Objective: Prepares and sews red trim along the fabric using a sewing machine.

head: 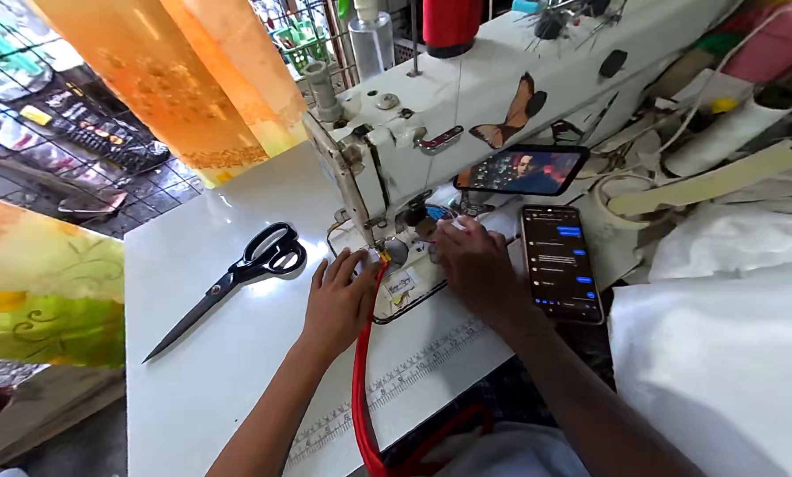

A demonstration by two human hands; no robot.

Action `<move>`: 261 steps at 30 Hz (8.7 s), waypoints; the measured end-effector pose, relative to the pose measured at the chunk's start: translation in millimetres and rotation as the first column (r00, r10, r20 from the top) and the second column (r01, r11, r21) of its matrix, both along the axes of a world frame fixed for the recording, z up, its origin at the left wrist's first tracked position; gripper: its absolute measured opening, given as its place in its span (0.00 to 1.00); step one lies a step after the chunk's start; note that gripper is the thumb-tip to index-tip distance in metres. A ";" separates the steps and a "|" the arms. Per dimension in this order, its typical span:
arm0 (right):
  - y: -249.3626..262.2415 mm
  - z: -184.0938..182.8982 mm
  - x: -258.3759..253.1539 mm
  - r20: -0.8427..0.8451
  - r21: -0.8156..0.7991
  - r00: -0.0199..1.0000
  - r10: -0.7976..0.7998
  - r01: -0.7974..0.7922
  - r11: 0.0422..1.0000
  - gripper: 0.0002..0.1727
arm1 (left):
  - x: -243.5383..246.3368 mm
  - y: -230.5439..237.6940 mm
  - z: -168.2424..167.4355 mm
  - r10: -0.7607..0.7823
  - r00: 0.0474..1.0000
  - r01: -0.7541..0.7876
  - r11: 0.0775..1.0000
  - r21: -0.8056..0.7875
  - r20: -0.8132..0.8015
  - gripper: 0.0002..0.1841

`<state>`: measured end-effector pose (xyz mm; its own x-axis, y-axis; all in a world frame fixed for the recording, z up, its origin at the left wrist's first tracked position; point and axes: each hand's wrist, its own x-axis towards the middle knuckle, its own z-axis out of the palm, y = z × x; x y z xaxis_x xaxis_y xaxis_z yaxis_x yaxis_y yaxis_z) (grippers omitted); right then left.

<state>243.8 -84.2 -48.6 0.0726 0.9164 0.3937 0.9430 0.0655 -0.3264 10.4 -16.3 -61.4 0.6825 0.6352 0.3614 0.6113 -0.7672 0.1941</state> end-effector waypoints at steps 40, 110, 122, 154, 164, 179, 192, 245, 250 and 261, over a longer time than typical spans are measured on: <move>6.6 -20.8 -5.8 -0.027 0.055 0.997 -0.074 0.076 0.996 0.20 | -5.3 17.8 -3.7 -0.119 0.991 0.117 0.993 0.032 0.062 0.21; -168.6 -12.8 -39.3 -0.922 -0.337 0.287 -0.258 -0.272 0.902 0.05 | 20.6 -25.7 8.5 0.132 0.989 -0.117 0.973 -0.197 0.065 0.37; -161.7 -3.3 -29.4 -0.827 -0.435 0.510 -0.236 -0.314 0.844 0.12 | 25.9 -26.8 6.3 0.187 0.976 -0.157 0.959 -0.234 0.111 0.38; -22.3 -2.4 -12.2 -0.090 -0.006 0.954 0.285 -0.286 0.958 0.26 | 32.0 -38.5 10.9 0.210 0.974 -0.191 0.963 -0.189 0.087 0.37; -22.1 -10.7 -9.8 -0.114 0.029 0.947 0.299 -0.298 0.954 0.29 | 26.3 -31.8 11.5 0.196 0.980 -0.196 0.963 -0.183 -0.015 0.38; -15.4 -7.3 -12.3 -0.092 0.009 0.954 0.284 -0.284 0.959 0.32 | 26.2 -27.6 16.0 0.214 0.974 -0.224 0.953 -0.202 -0.069 0.41; 2.5 -7.1 -16.7 -0.016 0.000 0.964 0.267 -0.267 0.964 0.31 | 18.8 0.2 18.4 0.168 0.984 -0.176 0.961 -0.212 -0.057 0.45; -49.1 22.4 -43.7 -0.468 -0.264 0.880 0.078 -0.223 0.938 0.13 | 19.6 14.6 18.8 0.080 0.996 -0.090 0.942 -0.323 -0.042 0.46; -42.7 42.2 -31.2 -0.877 -0.436 0.421 -0.231 -0.493 0.753 0.14 | 17.6 14.8 12.4 0.080 0.996 -0.067 0.953 -0.297 0.032 0.48; -42.7 43.2 -28.4 -0.829 -0.557 0.388 -0.402 -0.512 0.654 0.07 | 15.6 12.4 13.1 0.092 0.989 -0.046 0.936 -0.348 0.116 0.55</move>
<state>215.4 -126.9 -5.4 -0.1393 0.8226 -0.5513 0.0825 -0.5452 -0.8343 26.0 -3.9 -48.3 0.5952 0.7797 0.1943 0.6126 -0.5968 0.5183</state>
